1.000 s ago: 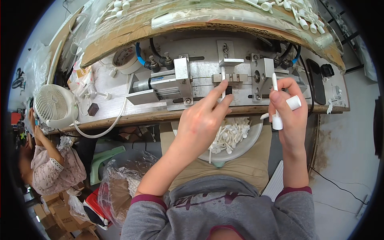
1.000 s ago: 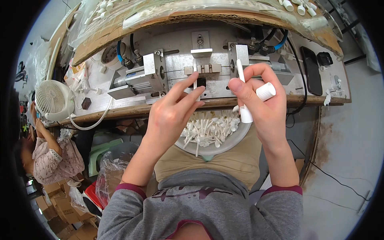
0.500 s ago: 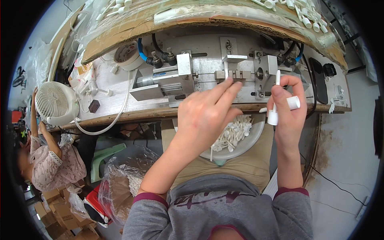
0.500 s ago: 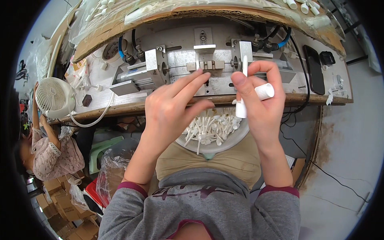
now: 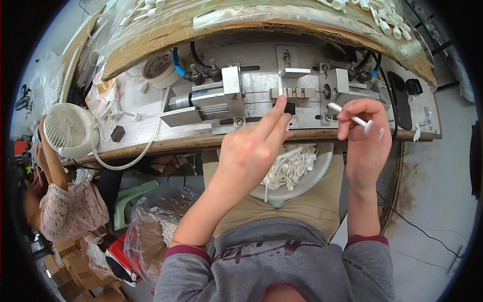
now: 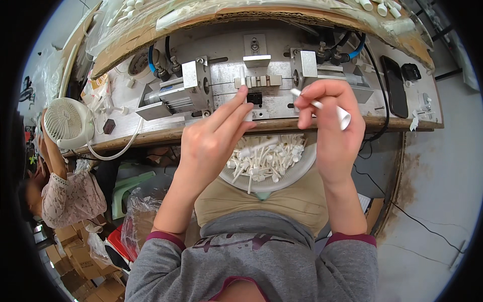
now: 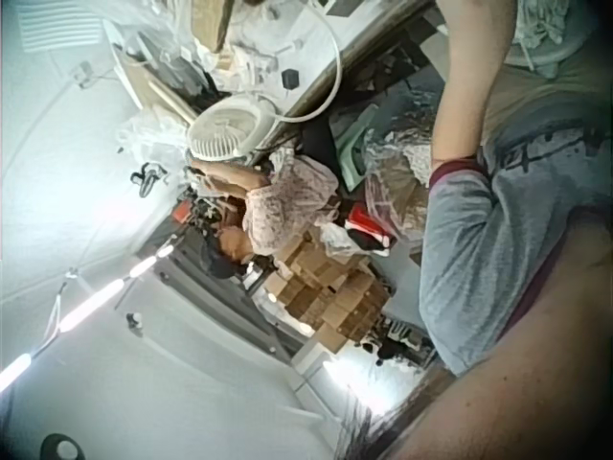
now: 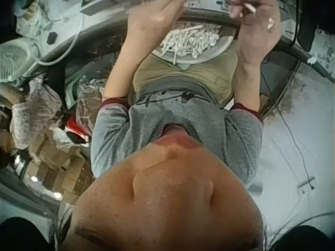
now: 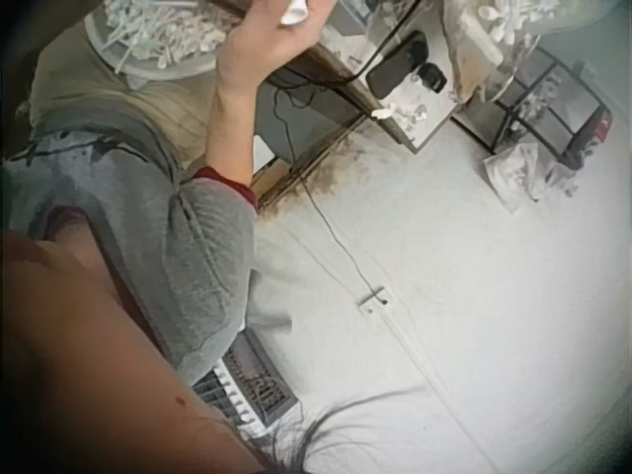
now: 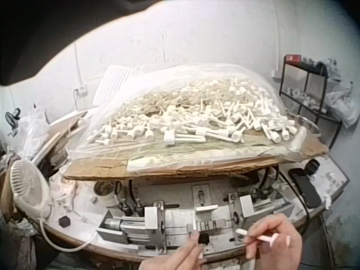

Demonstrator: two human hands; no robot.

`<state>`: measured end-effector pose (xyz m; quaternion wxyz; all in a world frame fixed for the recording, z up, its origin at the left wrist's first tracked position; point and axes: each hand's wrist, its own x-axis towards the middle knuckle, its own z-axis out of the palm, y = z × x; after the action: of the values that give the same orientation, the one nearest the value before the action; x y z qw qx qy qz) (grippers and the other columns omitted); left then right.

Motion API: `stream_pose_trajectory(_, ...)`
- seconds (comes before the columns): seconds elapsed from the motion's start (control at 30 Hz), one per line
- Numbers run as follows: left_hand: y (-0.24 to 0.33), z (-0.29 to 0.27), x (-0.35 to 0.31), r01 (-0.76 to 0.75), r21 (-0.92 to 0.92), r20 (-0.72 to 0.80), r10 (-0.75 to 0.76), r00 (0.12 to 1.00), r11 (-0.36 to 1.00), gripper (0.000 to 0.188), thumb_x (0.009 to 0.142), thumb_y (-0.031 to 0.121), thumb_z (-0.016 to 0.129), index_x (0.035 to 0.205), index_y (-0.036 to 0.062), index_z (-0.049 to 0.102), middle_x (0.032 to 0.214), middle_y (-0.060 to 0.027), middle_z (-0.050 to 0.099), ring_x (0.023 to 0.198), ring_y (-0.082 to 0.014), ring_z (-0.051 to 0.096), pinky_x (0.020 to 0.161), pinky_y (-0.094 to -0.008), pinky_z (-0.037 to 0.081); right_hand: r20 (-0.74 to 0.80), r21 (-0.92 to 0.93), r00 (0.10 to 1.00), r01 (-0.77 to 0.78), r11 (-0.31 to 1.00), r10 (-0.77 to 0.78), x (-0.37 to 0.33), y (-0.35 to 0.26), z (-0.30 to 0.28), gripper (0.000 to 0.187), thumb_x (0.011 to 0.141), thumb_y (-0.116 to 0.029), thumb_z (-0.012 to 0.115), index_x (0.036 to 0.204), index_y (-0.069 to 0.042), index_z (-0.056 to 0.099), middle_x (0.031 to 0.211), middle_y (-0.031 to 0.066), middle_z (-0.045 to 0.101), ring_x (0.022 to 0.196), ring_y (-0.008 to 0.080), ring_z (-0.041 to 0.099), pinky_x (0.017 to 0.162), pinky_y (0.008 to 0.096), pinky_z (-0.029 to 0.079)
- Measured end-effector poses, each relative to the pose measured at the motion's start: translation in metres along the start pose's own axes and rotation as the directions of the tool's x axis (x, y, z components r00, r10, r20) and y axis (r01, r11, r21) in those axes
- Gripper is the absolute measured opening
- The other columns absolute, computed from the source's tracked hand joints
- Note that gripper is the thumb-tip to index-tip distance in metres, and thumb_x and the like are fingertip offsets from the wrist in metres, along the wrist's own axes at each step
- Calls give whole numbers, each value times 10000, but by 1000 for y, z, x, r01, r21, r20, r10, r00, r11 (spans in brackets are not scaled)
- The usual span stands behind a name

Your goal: Assembling plastic dropper components using a specialized pneumatic press on a workbench.

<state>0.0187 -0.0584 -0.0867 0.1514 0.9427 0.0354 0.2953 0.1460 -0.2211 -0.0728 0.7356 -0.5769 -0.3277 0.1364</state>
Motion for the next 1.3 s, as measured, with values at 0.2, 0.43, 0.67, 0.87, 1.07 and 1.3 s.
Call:
stream_pose_trajectory(0.2,-2,-5,20,-72,134,156,50,987,988,262,752,215,784,965,80,711,1149,-57,709,550,-192,620,554,-290,505,38,82,997,61,995,-64,-3,-14,1,645,977,-502,352,1241,70,484,1185,181,568,974,219,600,914,360,443)
stream_pose_trajectory(0.43,-7,-18,28,-74,25,203,68,977,997,283,757,217,789,998,85,720,1108,-68,720,575,-204,644,576,-285,519,31,-99,988,150,984,-148,-10,-26,-2,380,810,36,702,1151,40,534,1274,222,542,1025,215,635,861,316,529)
stream_pose_trajectory(0.67,-55,-56,124,-130,88,-343,153,927,988,233,793,156,781,1018,109,746,888,-58,731,745,-164,654,688,-290,511,394,-709,881,472,524,-262,-5,-14,11,325,708,-8,772,1010,-1,651,1246,166,623,945,264,672,772,327,561)
stream_pose_trajectory(0.87,-94,-43,176,98,73,-83,-92,992,993,293,785,212,788,1054,105,744,914,-82,736,796,-183,686,716,-333,526,563,-765,819,567,306,-110,2,8,28,245,724,-55,673,962,-12,631,1216,154,670,569,193,627,558,297,520)
stream_pose_trajectory(1.07,-96,-44,170,148,-104,-35,-153,988,983,261,795,177,773,1046,105,759,889,-62,718,779,-134,675,701,-298,535,575,-771,808,587,246,-126,13,12,33,233,703,-85,731,904,-45,619,1200,125,684,502,205,583,509,302,495)
stream_pose_trajectory(1.3,-54,-84,123,103,-330,-155,-162,975,938,284,780,76,791,1062,86,758,867,-11,580,795,-90,634,661,-223,552,608,-683,793,544,487,-34,41,-17,27,308,750,-142,780,1015,-41,659,1068,88,722,587,219,630,572,295,515)
